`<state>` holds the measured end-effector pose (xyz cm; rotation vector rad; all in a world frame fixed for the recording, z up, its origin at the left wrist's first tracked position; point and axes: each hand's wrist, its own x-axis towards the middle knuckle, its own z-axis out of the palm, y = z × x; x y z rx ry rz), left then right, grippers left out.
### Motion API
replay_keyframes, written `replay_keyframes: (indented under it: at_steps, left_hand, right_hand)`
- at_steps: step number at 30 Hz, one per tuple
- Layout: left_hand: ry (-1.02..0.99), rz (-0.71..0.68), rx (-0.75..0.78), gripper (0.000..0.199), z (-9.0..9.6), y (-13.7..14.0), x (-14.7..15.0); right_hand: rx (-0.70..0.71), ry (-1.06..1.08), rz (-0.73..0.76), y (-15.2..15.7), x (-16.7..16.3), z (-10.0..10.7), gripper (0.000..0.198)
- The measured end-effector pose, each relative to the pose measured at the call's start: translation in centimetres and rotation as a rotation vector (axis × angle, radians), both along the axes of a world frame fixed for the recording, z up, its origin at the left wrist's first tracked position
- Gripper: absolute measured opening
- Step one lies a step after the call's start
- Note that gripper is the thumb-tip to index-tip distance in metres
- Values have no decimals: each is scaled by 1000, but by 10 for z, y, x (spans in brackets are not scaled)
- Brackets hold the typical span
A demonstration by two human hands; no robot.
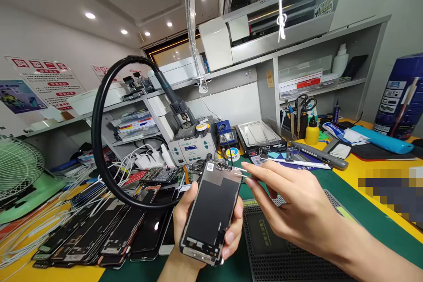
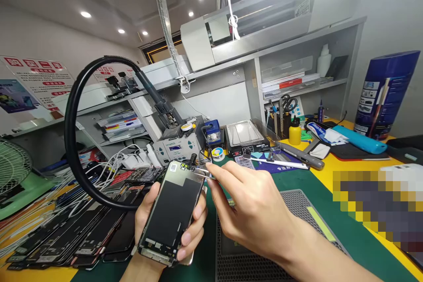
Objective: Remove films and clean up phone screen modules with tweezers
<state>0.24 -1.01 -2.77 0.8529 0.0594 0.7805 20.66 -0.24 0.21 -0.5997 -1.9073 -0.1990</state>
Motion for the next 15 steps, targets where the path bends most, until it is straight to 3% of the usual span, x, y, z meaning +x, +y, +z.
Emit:
replay_keyframes:
  at_steps: [9, 15]
  left_hand:
    - [16, -13, 21, 89, -4, 2, -1]
    - [9, -6, 19, 88, -5, 1, -1]
  right_hand:
    - [-9, -48, -1, -4, 3, 0, 21]
    - [9, -59, -24, 0, 4, -1, 27]
